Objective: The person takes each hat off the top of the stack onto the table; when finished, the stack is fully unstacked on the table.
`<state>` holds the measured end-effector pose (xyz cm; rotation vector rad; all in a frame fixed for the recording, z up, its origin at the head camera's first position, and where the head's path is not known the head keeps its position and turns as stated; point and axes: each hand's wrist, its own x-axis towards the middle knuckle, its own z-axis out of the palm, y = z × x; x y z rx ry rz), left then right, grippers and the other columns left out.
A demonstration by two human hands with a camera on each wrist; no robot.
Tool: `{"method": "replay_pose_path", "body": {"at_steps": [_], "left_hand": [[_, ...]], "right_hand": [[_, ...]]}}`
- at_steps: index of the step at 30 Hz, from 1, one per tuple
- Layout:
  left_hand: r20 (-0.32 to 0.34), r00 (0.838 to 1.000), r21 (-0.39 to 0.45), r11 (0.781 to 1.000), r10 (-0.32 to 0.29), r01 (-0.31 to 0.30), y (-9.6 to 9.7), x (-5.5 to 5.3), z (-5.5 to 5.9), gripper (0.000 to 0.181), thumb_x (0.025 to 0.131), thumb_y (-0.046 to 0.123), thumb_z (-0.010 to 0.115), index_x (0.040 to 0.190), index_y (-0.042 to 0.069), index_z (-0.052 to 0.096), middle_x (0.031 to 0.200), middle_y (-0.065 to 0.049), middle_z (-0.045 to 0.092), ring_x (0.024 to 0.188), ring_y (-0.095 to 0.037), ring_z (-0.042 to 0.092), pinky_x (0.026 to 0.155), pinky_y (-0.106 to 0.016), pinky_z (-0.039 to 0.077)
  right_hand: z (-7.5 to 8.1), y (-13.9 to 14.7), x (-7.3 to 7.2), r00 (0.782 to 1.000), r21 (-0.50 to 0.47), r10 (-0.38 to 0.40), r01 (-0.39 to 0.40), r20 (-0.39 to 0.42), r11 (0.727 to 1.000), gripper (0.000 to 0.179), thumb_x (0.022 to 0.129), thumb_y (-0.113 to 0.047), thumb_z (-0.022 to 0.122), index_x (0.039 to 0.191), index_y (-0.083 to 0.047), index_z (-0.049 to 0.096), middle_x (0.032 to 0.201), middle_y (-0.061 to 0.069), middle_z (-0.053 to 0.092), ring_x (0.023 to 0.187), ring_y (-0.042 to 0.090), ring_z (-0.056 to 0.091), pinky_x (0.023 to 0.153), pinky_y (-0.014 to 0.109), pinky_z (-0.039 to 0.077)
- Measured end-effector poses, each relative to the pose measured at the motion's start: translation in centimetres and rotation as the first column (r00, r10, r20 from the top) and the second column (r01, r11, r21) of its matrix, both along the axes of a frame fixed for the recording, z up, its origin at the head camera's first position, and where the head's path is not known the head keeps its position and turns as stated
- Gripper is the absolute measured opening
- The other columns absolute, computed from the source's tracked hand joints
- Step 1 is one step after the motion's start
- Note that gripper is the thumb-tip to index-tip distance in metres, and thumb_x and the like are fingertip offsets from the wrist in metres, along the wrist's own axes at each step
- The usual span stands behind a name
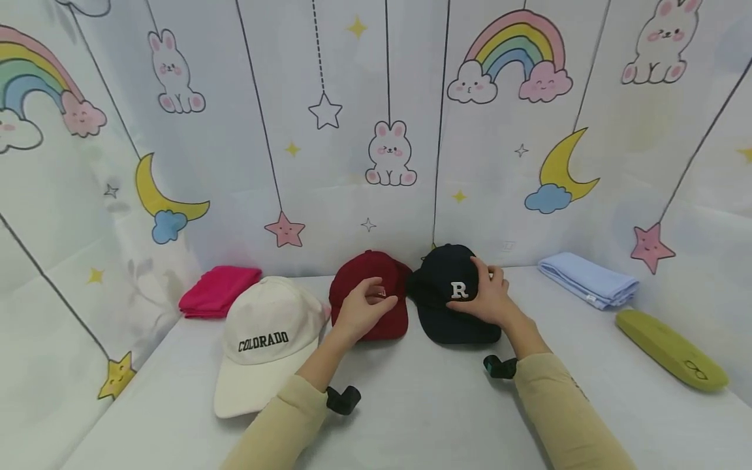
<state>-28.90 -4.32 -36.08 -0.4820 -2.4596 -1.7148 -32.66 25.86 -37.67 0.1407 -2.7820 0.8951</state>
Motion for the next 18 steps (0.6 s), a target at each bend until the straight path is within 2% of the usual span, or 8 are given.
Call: {"method": "replay_pose_path", "body": {"at_steps": [8, 18], "left_hand": [[0.009, 1.000, 0.026, 1.000, -0.009, 0.009, -1.9, 1.2, 1.1, 0.055, 0.093, 0.024, 0.072, 0.142, 0.008, 0.053, 0.131, -0.015, 0.061, 0.111, -0.027, 0.062, 0.091, -0.039, 0.055], [-0.029, 1.000, -0.019, 1.000, 0.005, -0.006, -4.5, 3.0, 2.2, 0.057, 0.093, 0.023, 0.072, 0.145, 0.010, 0.051, 0.135, -0.014, 0.059, 0.115, -0.027, 0.060, 0.092, -0.042, 0.054]], "right_hand": [[-0.4, -0.7, 0.0, 1.000, 0.024, -0.009, 0.009, 0.009, 1.000, 0.112, 0.080, -0.046, 0.082, 0.159, -0.015, 0.010, 0.149, 0.033, 0.010, 0.129, 0.054, 0.022, 0.096, 0.073, 0.037], [-1.0, -1.2, -0.6, 0.999, 0.028, -0.027, 0.027, -0.021, 0.999, 0.110, 0.081, -0.046, 0.082, 0.159, -0.015, 0.011, 0.149, 0.034, 0.011, 0.129, 0.054, 0.023, 0.096, 0.073, 0.038]]}}
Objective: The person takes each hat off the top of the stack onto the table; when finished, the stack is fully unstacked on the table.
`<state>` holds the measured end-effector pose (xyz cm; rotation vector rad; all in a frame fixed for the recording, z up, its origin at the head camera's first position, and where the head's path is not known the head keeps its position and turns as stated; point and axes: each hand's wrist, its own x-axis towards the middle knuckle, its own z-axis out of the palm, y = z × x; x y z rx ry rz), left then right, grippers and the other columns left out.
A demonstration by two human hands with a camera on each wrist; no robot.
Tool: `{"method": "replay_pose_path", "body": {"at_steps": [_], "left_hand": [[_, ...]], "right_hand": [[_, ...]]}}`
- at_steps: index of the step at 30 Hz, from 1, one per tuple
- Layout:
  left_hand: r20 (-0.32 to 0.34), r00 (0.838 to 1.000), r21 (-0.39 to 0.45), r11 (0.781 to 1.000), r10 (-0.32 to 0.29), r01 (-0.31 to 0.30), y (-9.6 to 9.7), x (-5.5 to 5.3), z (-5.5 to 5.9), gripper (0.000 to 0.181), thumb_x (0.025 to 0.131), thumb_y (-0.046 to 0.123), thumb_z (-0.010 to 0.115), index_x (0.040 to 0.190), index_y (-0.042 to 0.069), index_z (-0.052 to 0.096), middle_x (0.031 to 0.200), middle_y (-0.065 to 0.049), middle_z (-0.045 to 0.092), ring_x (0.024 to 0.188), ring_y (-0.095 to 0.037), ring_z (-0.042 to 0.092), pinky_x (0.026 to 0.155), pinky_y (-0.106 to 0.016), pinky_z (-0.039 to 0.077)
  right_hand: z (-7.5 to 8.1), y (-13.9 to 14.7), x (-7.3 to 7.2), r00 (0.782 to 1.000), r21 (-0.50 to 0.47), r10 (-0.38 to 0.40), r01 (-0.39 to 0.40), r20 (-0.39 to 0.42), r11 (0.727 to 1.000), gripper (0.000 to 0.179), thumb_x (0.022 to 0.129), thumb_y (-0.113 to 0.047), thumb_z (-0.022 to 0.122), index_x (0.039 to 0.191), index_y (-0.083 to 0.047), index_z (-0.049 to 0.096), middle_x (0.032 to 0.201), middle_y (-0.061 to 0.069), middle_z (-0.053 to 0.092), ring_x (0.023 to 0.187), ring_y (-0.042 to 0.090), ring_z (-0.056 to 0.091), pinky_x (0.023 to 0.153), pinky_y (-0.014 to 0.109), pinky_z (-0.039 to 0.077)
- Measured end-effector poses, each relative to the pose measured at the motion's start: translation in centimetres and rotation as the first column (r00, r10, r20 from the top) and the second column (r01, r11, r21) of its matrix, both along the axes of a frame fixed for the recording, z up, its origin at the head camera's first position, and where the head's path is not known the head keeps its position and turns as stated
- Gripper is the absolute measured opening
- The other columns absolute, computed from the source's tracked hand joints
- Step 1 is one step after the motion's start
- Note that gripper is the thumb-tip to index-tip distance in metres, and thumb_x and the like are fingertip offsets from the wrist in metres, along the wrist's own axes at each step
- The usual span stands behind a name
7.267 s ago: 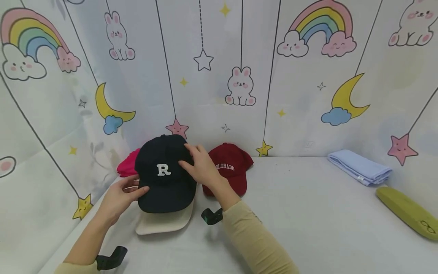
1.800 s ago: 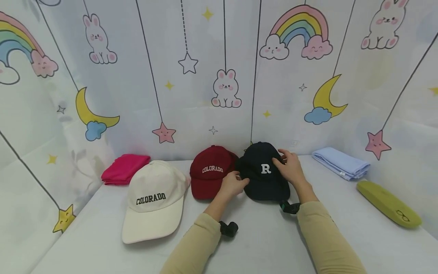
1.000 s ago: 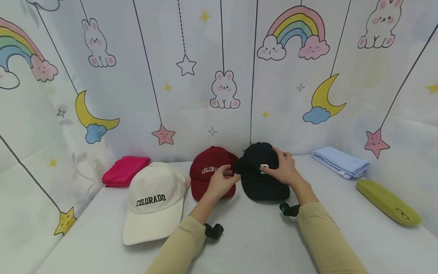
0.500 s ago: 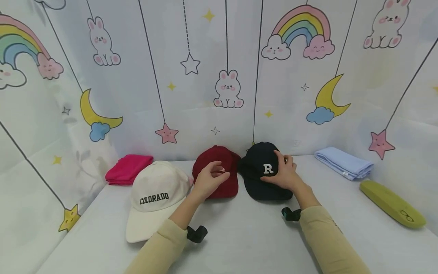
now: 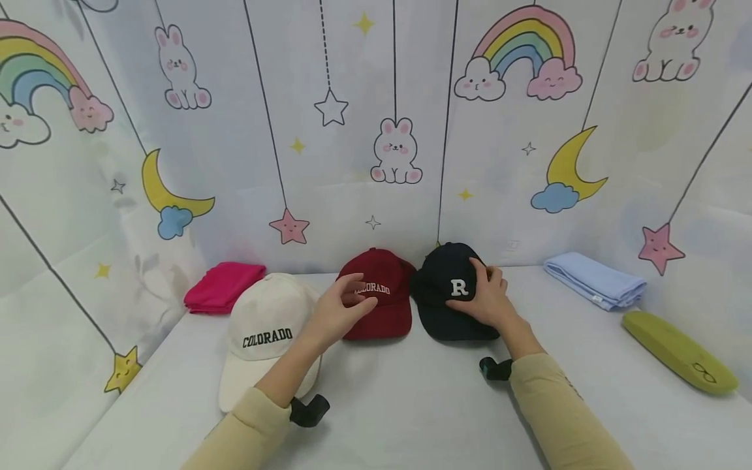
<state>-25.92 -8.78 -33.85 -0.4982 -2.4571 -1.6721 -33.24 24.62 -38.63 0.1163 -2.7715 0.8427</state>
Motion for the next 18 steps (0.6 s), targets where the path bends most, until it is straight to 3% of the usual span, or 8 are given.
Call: {"method": "replay_pose_path", "body": {"at_steps": [6, 10, 18], "left_hand": [[0.016, 1.000, 0.025, 1.000, -0.012, 0.011, -1.6, 0.6, 0.3, 0.060, 0.093, 0.021, 0.072, 0.147, 0.008, 0.048, 0.137, -0.014, 0.057, 0.118, -0.027, 0.058, 0.094, -0.043, 0.053], [0.019, 1.000, 0.007, 1.000, 0.016, -0.016, -2.4, 0.9, 0.4, 0.060, 0.093, 0.023, 0.073, 0.147, 0.010, 0.049, 0.135, -0.011, 0.058, 0.119, -0.027, 0.059, 0.094, -0.044, 0.053], [0.030, 1.000, -0.009, 1.000, 0.007, -0.007, -3.7, 1.8, 0.5, 0.062, 0.093, 0.026, 0.072, 0.148, 0.012, 0.048, 0.136, -0.009, 0.057, 0.119, -0.027, 0.058, 0.092, -0.045, 0.053]], "right_hand": [[-0.1, -0.5, -0.5, 1.000, -0.019, 0.003, -0.003, -0.019, 1.000, 0.108, 0.081, -0.046, 0.081, 0.158, -0.014, 0.013, 0.148, 0.034, 0.012, 0.129, 0.054, 0.023, 0.096, 0.073, 0.038], [-0.1, -0.8, -0.9, 1.000, -0.022, 0.006, -0.006, -0.025, 1.000, 0.108, 0.082, -0.047, 0.080, 0.159, -0.014, 0.012, 0.148, 0.033, 0.012, 0.129, 0.054, 0.024, 0.095, 0.072, 0.038], [-0.4, -1.1, -1.5, 0.999, -0.028, 0.006, -0.007, -0.036, 1.000, 0.107, 0.083, -0.045, 0.080, 0.158, -0.014, 0.011, 0.148, 0.033, 0.012, 0.129, 0.053, 0.024, 0.096, 0.071, 0.039]]}}
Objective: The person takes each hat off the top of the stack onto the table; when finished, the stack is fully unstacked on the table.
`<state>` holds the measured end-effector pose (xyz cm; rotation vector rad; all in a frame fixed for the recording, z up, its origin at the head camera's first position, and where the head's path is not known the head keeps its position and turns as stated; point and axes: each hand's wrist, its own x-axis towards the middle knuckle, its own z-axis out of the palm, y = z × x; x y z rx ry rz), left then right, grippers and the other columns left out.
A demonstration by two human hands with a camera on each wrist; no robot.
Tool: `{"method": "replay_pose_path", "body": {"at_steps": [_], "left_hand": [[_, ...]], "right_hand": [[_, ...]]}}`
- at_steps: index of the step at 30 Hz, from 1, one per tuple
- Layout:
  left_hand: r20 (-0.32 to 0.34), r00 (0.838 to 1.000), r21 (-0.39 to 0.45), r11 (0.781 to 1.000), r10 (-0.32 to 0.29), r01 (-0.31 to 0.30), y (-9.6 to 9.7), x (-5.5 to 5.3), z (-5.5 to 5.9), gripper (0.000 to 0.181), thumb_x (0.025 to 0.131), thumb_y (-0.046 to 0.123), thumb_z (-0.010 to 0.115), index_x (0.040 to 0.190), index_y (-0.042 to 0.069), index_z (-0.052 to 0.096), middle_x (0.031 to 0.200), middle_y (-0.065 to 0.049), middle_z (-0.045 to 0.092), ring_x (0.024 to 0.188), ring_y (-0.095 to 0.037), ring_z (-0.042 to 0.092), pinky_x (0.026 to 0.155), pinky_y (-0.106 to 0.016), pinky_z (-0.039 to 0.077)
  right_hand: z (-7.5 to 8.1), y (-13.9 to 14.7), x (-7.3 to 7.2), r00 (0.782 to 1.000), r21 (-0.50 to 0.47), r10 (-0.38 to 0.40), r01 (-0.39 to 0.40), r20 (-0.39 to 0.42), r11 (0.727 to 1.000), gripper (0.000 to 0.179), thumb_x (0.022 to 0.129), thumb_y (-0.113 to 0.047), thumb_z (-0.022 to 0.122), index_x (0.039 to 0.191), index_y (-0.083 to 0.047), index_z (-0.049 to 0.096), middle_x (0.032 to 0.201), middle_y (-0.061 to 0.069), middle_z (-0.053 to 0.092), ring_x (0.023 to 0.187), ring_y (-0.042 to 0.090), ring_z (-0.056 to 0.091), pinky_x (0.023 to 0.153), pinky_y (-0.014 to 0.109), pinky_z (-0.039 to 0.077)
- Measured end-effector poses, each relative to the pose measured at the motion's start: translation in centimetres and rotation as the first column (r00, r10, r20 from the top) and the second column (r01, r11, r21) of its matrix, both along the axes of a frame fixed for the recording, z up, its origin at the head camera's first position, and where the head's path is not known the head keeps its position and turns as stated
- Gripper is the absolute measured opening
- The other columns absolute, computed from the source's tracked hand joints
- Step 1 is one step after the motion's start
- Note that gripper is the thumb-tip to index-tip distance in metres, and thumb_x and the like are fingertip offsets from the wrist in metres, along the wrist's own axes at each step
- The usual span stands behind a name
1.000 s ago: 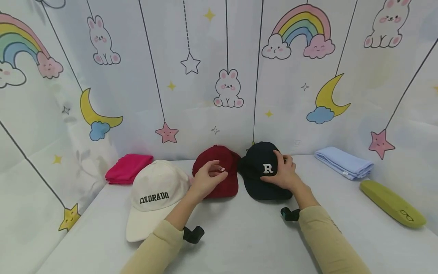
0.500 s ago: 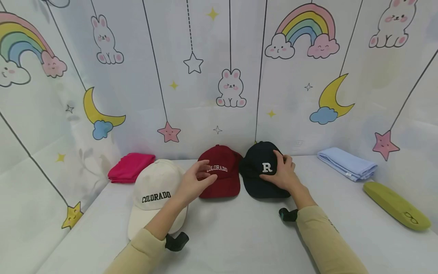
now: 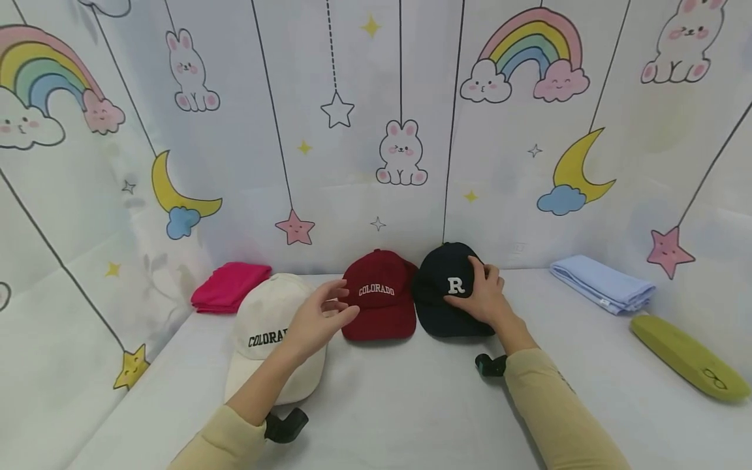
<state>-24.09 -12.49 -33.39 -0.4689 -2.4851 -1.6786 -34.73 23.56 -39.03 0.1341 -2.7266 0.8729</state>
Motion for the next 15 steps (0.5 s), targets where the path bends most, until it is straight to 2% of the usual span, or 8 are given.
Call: {"method": "replay_pose_path", "body": {"at_steps": [9, 15], "left_hand": [[0.013, 0.999, -0.046, 0.998, 0.038, -0.037, -1.5, 1.1, -0.1, 0.064, 0.093, 0.025, 0.073, 0.150, 0.013, 0.046, 0.139, -0.008, 0.056, 0.120, -0.026, 0.058, 0.091, -0.042, 0.055], [-0.010, 0.999, -0.057, 0.997, 0.049, -0.049, -2.8, 1.2, -0.3, 0.066, 0.093, 0.027, 0.074, 0.150, 0.015, 0.044, 0.142, -0.012, 0.054, 0.122, -0.028, 0.057, 0.095, -0.042, 0.053]], "right_hand": [[-0.2, -0.3, -0.5, 1.000, 0.008, -0.015, 0.015, -0.021, 1.000, 0.104, 0.083, -0.044, 0.079, 0.158, -0.013, 0.014, 0.148, 0.033, 0.015, 0.128, 0.053, 0.026, 0.094, 0.071, 0.040], [0.9, -0.8, -0.2, 0.997, 0.034, -0.002, 0.005, -0.082, 0.999, 0.099, 0.085, -0.043, 0.078, 0.157, -0.013, 0.018, 0.148, 0.032, 0.018, 0.130, 0.053, 0.026, 0.096, 0.072, 0.037]]}}
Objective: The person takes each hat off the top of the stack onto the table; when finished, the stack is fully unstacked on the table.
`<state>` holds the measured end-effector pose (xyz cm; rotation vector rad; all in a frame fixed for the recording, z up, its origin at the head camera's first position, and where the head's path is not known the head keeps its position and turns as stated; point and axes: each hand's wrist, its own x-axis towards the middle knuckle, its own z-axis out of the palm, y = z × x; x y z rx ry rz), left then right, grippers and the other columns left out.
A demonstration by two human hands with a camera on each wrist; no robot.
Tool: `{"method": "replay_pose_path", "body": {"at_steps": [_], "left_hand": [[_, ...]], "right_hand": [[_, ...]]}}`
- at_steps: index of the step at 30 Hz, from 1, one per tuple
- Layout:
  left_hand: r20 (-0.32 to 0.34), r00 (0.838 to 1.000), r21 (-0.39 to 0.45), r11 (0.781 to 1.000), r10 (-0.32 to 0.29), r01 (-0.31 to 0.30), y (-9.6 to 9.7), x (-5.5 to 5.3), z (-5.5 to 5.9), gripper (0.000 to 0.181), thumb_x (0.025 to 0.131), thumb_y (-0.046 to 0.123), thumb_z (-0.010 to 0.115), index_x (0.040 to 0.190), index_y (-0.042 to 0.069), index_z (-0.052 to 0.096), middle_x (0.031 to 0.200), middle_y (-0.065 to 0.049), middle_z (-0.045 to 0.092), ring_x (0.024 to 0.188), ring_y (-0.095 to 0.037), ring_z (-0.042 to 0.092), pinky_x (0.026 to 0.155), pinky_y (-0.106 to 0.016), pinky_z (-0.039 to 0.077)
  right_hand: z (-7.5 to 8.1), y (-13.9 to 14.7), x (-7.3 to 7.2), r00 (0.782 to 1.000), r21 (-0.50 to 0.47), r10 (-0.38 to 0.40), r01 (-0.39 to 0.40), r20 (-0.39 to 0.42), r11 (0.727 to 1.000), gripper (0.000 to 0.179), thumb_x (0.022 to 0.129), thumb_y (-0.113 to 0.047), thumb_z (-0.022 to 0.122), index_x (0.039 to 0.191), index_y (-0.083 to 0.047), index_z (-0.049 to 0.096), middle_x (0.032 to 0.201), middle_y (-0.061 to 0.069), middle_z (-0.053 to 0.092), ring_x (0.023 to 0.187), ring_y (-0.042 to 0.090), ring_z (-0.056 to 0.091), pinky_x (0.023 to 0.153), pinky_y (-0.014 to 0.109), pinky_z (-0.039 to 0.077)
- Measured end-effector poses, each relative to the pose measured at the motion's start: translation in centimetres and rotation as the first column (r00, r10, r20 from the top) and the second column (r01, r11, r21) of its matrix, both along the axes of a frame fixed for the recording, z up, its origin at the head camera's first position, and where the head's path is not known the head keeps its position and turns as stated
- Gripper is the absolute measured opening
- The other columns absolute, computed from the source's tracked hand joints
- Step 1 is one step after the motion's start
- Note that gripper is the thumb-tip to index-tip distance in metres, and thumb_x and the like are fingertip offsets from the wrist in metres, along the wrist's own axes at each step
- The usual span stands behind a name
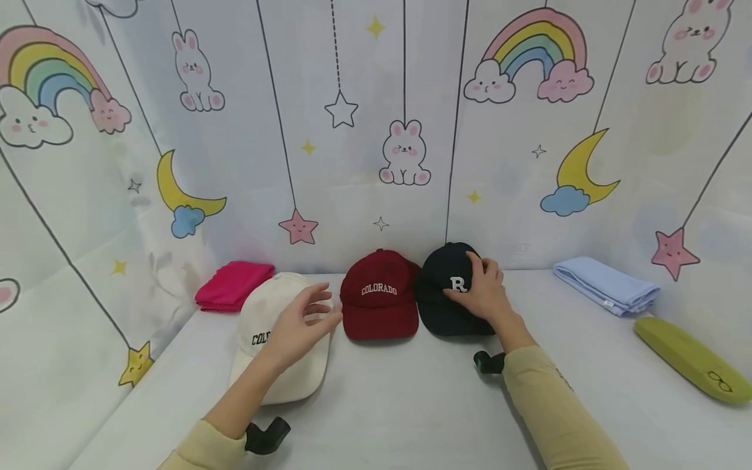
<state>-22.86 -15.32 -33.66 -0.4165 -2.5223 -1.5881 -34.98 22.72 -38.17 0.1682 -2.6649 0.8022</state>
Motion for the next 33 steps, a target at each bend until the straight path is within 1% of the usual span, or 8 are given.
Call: {"method": "replay_pose_path", "body": {"at_steps": [4, 9, 16, 19, 22, 25, 30, 33], "left_hand": [[-0.017, 1.000, 0.012, 1.000, 0.003, -0.003, -1.0, 0.3, 0.0, 0.066, 0.093, 0.024, 0.074, 0.151, 0.013, 0.043, 0.143, -0.014, 0.052, 0.124, -0.029, 0.056, 0.099, -0.043, 0.051], [-0.070, 0.998, 0.018, 1.000, 0.006, -0.005, -2.2, 0.5, -0.3, 0.066, 0.094, 0.018, 0.073, 0.151, 0.008, 0.042, 0.143, -0.017, 0.052, 0.123, -0.032, 0.057, 0.102, -0.044, 0.048], [-0.120, 0.992, 0.020, 1.000, 0.027, -0.025, -3.8, 0.9, -0.9, 0.068, 0.093, 0.015, 0.074, 0.151, 0.005, 0.040, 0.142, -0.016, 0.053, 0.125, -0.033, 0.056, 0.101, -0.044, 0.048], [-0.148, 0.988, 0.019, 0.999, 0.039, -0.036, -4.4, 1.1, -1.0, 0.068, 0.093, 0.014, 0.075, 0.151, 0.005, 0.041, 0.141, -0.016, 0.053, 0.124, -0.033, 0.056, 0.099, -0.045, 0.049], [-0.163, 0.985, 0.010, 0.999, 0.051, -0.050, -5.0, 1.4, -1.1, 0.068, 0.092, 0.015, 0.075, 0.151, 0.005, 0.040, 0.141, -0.015, 0.053, 0.125, -0.033, 0.055, 0.098, -0.044, 0.049], [-0.172, 0.983, 0.005, 0.998, 0.061, -0.061, -5.6, 1.6, -1.1, 0.068, 0.093, 0.015, 0.075, 0.151, 0.005, 0.040, 0.142, -0.015, 0.052, 0.125, -0.033, 0.055, 0.097, -0.038, 0.050], [-0.204, 0.976, 0.028, 0.997, 0.079, -0.075, -6.7, 1.8, -1.1, 0.069, 0.092, 0.011, 0.074, 0.151, 0.006, 0.040, 0.141, -0.015, 0.052, 0.122, -0.033, 0.056, 0.092, -0.019, 0.049], [-0.223, 0.970, 0.035, 0.995, 0.094, -0.088, -7.4, 1.8, -1.1, 0.069, 0.092, 0.009, 0.074, 0.151, 0.005, 0.039, 0.140, -0.016, 0.052, 0.120, -0.032, 0.056, 0.089, -0.013, 0.047]], "right_hand": [[1.2, -0.7, 0.3, 1.000, 0.007, 0.022, -0.022, -0.018, 1.000, 0.097, 0.085, -0.044, 0.078, 0.157, -0.013, 0.020, 0.148, 0.031, 0.019, 0.131, 0.053, 0.025, 0.097, 0.072, 0.037], [2.4, -1.9, 0.6, 0.998, 0.015, 0.049, -0.049, -0.029, 0.999, 0.096, 0.085, -0.045, 0.078, 0.157, -0.014, 0.021, 0.149, 0.030, 0.021, 0.133, 0.051, 0.026, 0.098, 0.071, 0.037], [3.2, -4.4, 0.8, 0.992, 0.036, 0.101, -0.098, -0.075, 0.995, 0.095, 0.086, -0.044, 0.078, 0.156, -0.009, 0.024, 0.148, 0.029, 0.025, 0.135, 0.049, 0.028, 0.098, 0.068, 0.041], [3.6, -5.8, 1.0, 0.988, 0.045, 0.118, -0.114, -0.096, 0.992, 0.093, 0.086, -0.045, 0.078, 0.156, -0.010, 0.026, 0.147, 0.028, 0.028, 0.134, 0.047, 0.031, 0.099, 0.065, 0.042], [3.8, -7.1, 1.2, 0.983, 0.049, 0.146, -0.141, -0.112, 0.989, 0.092, 0.087, -0.045, 0.078, 0.156, -0.011, 0.027, 0.146, 0.026, 0.030, 0.132, 0.044, 0.033, 0.101, 0.063, 0.042], [3.8, -8.5, 1.3, 0.977, 0.042, 0.172, -0.168, -0.126, 0.985, 0.091, 0.087, -0.044, 0.078, 0.156, -0.012, 0.028, 0.144, 0.024, 0.033, 0.131, 0.042, 0.034, 0.102, 0.062, 0.041], [3.8, -10.6, 1.3, 0.970, 0.010, 0.205, -0.205, -0.134, 0.979, 0.090, 0.086, -0.045, 0.078, 0.156, -0.015, 0.029, 0.144, 0.020, 0.035, 0.131, 0.038, 0.035, 0.101, 0.060, 0.043], [3.7, -11.8, 1.4, 0.965, 0.001, 0.225, -0.227, -0.137, 0.974, 0.089, 0.086, -0.044, 0.077, 0.156, -0.016, 0.030, 0.145, 0.020, 0.036, 0.131, 0.037, 0.036, 0.101, 0.059, 0.044]]}}
